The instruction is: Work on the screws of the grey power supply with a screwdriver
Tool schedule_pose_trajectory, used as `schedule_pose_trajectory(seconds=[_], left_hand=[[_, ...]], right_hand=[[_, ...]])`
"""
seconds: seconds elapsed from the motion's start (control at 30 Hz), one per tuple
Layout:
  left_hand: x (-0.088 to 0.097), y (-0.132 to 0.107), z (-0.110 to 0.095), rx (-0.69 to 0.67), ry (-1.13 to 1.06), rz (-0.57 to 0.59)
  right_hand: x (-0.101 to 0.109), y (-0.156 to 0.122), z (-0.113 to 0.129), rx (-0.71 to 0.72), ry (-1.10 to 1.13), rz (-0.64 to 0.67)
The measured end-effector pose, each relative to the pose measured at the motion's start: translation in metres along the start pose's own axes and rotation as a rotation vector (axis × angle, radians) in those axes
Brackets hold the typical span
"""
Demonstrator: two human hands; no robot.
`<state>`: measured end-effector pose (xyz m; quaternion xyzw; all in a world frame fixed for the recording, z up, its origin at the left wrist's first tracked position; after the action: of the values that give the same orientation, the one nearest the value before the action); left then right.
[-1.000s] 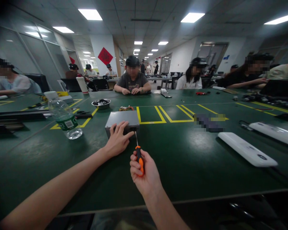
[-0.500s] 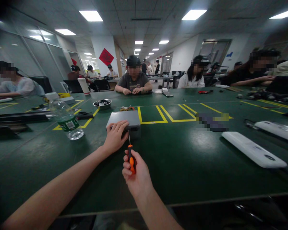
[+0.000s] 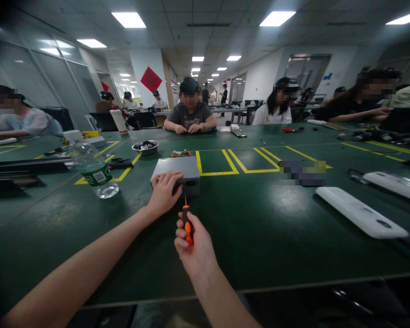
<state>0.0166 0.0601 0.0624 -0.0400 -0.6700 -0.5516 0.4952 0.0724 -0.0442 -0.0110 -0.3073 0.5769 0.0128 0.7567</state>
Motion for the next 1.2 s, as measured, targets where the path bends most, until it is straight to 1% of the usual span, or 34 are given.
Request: schedule_pose_trajectory(seconds=[0.37,0.73,0.97,1.2], left_hand=[[-0.0008,0.0006,0.0005,0.005,-0.003,-0.002],[-0.0021,0.0020,0.0012,0.050,-0.004,-0.012],[-0.0004,0.0023,0.0009,0.062,-0.011,-0.016],[0.0005,0.0028,0.0008,0.059,-0.005,-0.014]], right_hand=[[0.0003,0.0013,0.0015,0.019,-0.029,-0.010],[0.0012,0.0017,0.0011,0.049,-0.055,-0.025],[0.0043,0.0027,0.0013,0.052,-0.057,-0.060],[0.0030,0.0018,0.0006,0.046,-0.066,-0.068]])
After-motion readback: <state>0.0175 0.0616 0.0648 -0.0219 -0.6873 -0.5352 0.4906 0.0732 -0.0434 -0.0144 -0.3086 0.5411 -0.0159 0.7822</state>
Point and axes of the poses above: each hand's wrist, its own y-axis towards the middle knuckle, its own x-axis out of the back of the hand, z = x × y, the point moved 7 cm from there along y, towards the middle knuckle, and after that the axes turned 13 degrees about -x, right-handed, at the moved point
